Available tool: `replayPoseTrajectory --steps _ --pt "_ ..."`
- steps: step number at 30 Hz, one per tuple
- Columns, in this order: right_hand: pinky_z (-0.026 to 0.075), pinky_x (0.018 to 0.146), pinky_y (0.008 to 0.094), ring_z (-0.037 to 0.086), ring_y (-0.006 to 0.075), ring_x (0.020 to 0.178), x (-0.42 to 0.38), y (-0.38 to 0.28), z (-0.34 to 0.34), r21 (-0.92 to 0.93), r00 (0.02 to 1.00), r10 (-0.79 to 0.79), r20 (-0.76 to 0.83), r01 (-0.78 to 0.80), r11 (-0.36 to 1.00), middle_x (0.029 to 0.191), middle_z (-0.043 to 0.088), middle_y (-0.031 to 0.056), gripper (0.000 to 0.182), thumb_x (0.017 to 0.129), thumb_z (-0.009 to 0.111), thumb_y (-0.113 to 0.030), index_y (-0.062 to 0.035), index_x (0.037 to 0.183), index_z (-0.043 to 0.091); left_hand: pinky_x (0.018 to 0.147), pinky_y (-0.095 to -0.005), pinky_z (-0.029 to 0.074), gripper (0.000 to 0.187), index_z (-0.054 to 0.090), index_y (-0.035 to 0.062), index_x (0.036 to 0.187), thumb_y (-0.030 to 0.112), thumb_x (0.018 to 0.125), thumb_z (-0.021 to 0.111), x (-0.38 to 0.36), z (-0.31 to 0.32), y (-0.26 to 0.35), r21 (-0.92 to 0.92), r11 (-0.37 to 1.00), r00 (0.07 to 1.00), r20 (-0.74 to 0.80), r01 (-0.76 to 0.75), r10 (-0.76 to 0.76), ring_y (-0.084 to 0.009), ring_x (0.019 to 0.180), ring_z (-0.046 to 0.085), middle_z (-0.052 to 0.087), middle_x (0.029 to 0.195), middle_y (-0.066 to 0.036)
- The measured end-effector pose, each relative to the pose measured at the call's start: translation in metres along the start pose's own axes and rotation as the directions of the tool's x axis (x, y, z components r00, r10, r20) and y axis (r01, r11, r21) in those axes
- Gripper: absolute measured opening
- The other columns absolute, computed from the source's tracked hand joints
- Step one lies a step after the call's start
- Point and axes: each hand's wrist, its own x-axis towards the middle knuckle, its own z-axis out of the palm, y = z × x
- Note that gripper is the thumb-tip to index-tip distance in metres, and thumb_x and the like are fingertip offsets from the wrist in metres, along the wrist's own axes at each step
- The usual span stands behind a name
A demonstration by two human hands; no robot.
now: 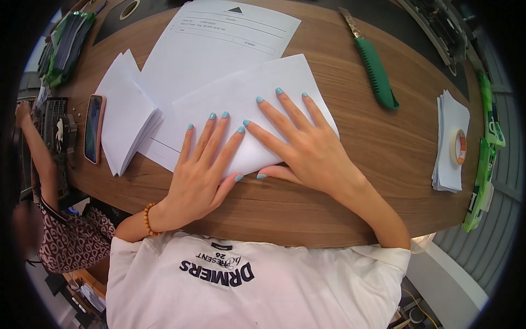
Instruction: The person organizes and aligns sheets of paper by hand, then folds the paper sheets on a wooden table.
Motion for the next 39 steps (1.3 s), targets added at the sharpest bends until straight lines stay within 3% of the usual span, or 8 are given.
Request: replayPoseTrajectory --steps 15,19,25,27,31,34,36,39 --pt "0.027 0.101 0.0506 0.033 0.0326 0.125 0.007 -0.004 0.002 0.021 0.999 0.023 0.040 -0.023 1.000 0.135 0.037 0.0093 0.069 0.067 0.060 -0.051 -0.0198 0.127 0.046 0.100 -0.0574 0.019 0.064 0.038 0.0030 0.130 0.029 0.076 0.060 -0.006 0.007 -0.009 0.007 1.000 1.000 0.012 0.017 -0.018 -0.0369 0.129 0.025 0.028 0.138 -0.023" --pt "0.025 0.102 0.0500 0.031 0.0313 0.126 0.009 -0.005 0.003 0.047 0.997 0.040 0.066 -0.043 0.998 0.137 0.035 0.0082 0.070 0.067 0.062 -0.049 -0.0210 0.128 0.044 0.101 -0.0577 0.013 0.062 0.033 0.0020 0.132 0.028 0.079 0.053 -0.008 0.008 -0.013 0.002 1.000 0.997 0.070 0.029 -0.029 -0.0390 0.131 0.019 0.022 0.139 -0.025" --pt "0.017 0.106 0.0489 0.024 0.0288 0.130 0.010 -0.001 0.002 0.128 0.989 0.051 0.138 -0.068 0.989 0.140 0.031 0.0073 0.063 0.073 0.061 -0.037 -0.0221 0.131 0.041 0.103 -0.0564 0.010 0.063 0.034 0.0028 0.133 0.027 0.078 0.052 -0.008 0.005 -0.014 -0.036 0.998 0.995 0.092 0.051 -0.048 -0.0383 0.131 0.019 0.021 0.140 -0.025" --pt "0.012 0.107 0.0500 0.022 0.0318 0.131 0.013 -0.002 -0.001 0.139 0.985 0.042 0.168 -0.065 0.988 0.140 0.030 0.0110 0.054 0.078 0.051 -0.034 -0.0189 0.129 0.044 0.103 -0.0562 0.010 0.063 0.034 0.0031 0.133 0.026 0.077 0.052 -0.009 0.003 -0.017 -0.041 0.998 0.994 0.099 0.050 -0.045 -0.0381 0.131 0.019 0.021 0.140 -0.025" --pt "0.016 0.106 0.0490 0.022 0.0286 0.131 0.012 -0.001 -0.004 0.148 0.983 0.038 0.177 -0.064 0.987 0.141 0.029 0.0074 0.059 0.076 0.058 -0.030 -0.0212 0.131 0.040 0.103 -0.0559 0.010 0.063 0.034 0.0035 0.133 0.025 0.076 0.051 -0.008 0.002 -0.015 -0.054 0.997 0.994 0.097 0.050 -0.045 -0.0377 0.131 0.020 0.021 0.140 -0.024" --pt "0.015 0.104 0.0525 0.021 0.0299 0.131 0.012 -0.007 -0.005 0.108 0.979 0.036 0.202 -0.059 0.992 0.141 0.028 0.0108 0.059 0.076 0.059 -0.034 -0.0184 0.130 0.041 0.103 -0.0559 0.010 0.063 0.035 0.0034 0.133 0.025 0.075 0.051 -0.008 0.003 -0.014 -0.062 0.997 0.996 0.080 0.048 -0.043 -0.0378 0.131 0.020 0.022 0.140 -0.025" --pt "0.014 0.103 0.0566 0.020 0.0315 0.131 0.012 -0.026 -0.003 0.104 0.969 0.186 0.161 -0.204 0.974 0.140 0.026 0.0150 0.061 0.076 0.059 -0.039 -0.0151 0.129 0.041 0.103 -0.0560 0.010 0.064 0.035 0.0033 0.133 0.024 0.075 0.052 -0.008 0.003 -0.013 -0.068 0.996 0.996 0.077 0.051 -0.046 -0.0379 0.131 0.020 0.022 0.140 -0.025" --pt "0.010 0.103 0.0572 0.017 0.0343 0.132 0.010 -0.038 0.012 0.105 0.966 0.241 0.094 -0.250 0.962 0.141 0.023 0.0186 0.064 0.073 0.061 -0.036 -0.0109 0.128 0.041 0.102 -0.0555 0.014 0.064 0.037 0.0064 0.132 0.024 0.073 0.056 -0.008 0.003 -0.013 -0.089 0.994 0.998 0.042 0.057 -0.054 -0.0350 0.130 0.024 0.025 0.139 -0.022"
